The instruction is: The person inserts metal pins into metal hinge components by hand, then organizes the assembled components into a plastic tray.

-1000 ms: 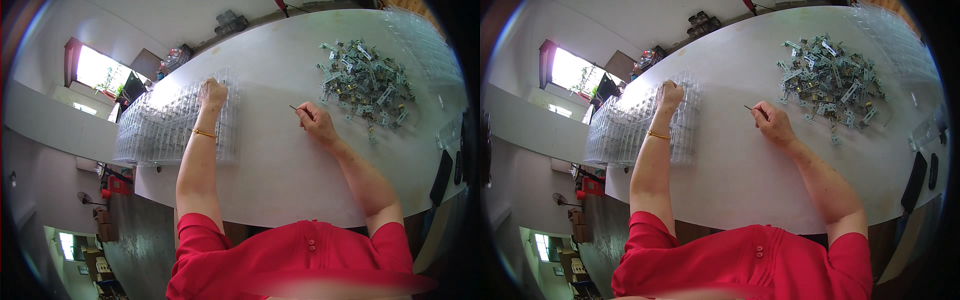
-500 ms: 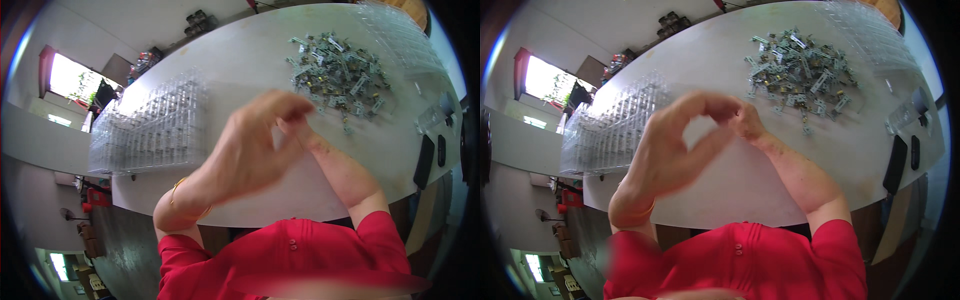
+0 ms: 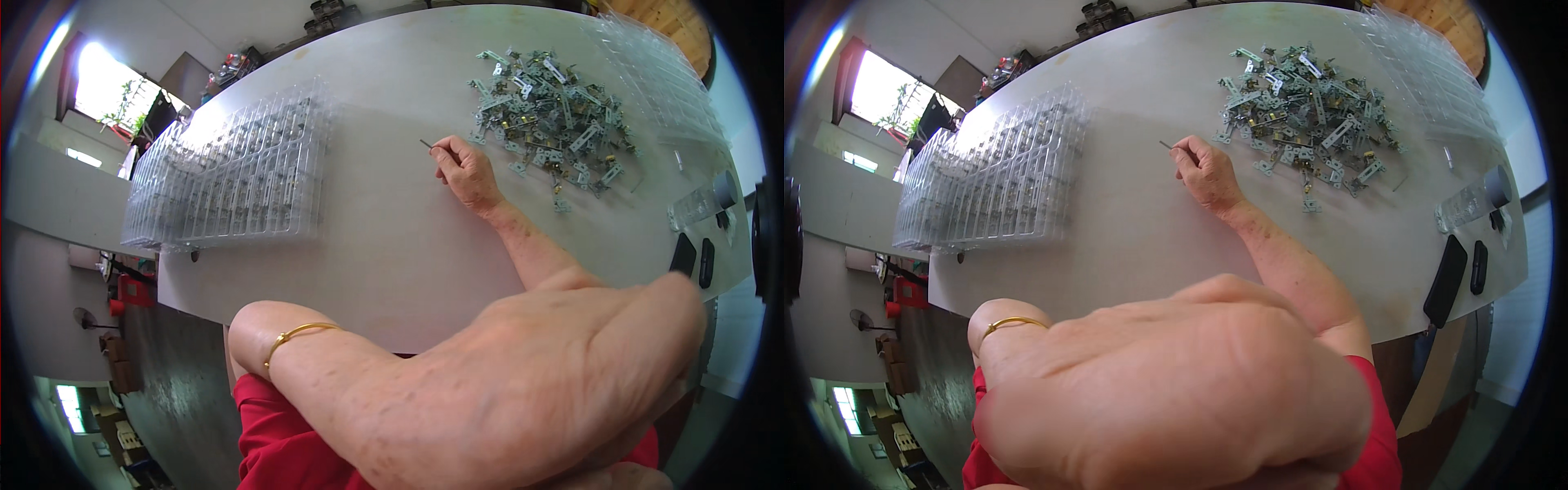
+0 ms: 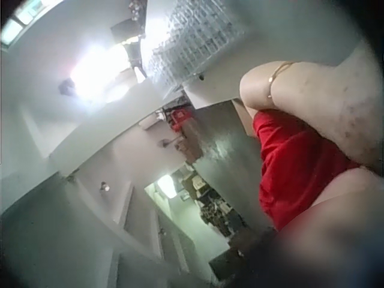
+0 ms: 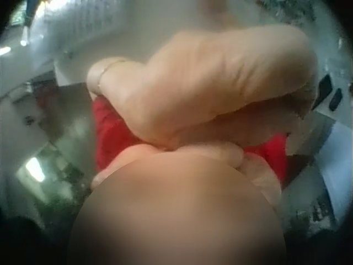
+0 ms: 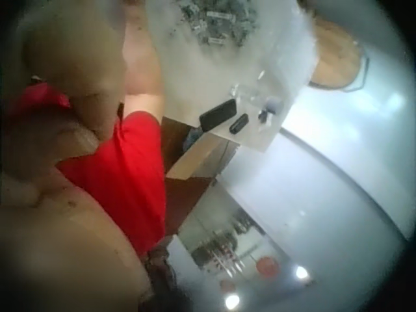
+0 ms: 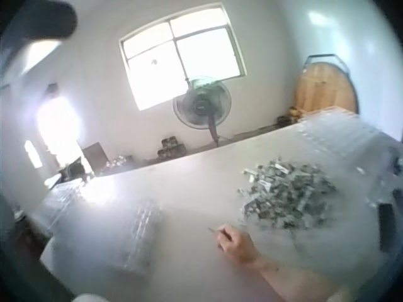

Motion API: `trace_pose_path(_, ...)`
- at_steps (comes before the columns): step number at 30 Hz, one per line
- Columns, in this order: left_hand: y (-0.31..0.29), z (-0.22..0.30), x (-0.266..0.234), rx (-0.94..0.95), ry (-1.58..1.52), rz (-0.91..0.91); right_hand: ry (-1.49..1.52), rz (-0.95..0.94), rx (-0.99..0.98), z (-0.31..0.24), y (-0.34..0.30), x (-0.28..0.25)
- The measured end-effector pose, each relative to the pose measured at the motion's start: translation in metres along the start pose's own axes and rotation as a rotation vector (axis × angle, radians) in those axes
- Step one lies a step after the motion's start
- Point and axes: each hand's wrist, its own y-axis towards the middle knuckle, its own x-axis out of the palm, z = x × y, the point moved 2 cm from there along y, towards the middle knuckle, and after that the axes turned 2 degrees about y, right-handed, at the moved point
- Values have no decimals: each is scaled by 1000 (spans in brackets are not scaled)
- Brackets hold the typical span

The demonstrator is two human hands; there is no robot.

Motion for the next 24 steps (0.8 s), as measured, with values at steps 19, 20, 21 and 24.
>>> trace_pose_path(19, -14, 19, -1, -290, -131, -106, -28, 28, -16, -1, -1, -12)
trace_pose_path(20, -12, 18, 6, -318, -112, -108, -26, 18, -18, -1, 0, -9)
trace_pose_path(21, -14, 19, 9, -345, -93, -111, -12, -6, -22, 0, 0, -2)
trace_pose_path(24, -12, 21, 25, -383, -75, -133, -1, -11, 18, 5, 1, -5)
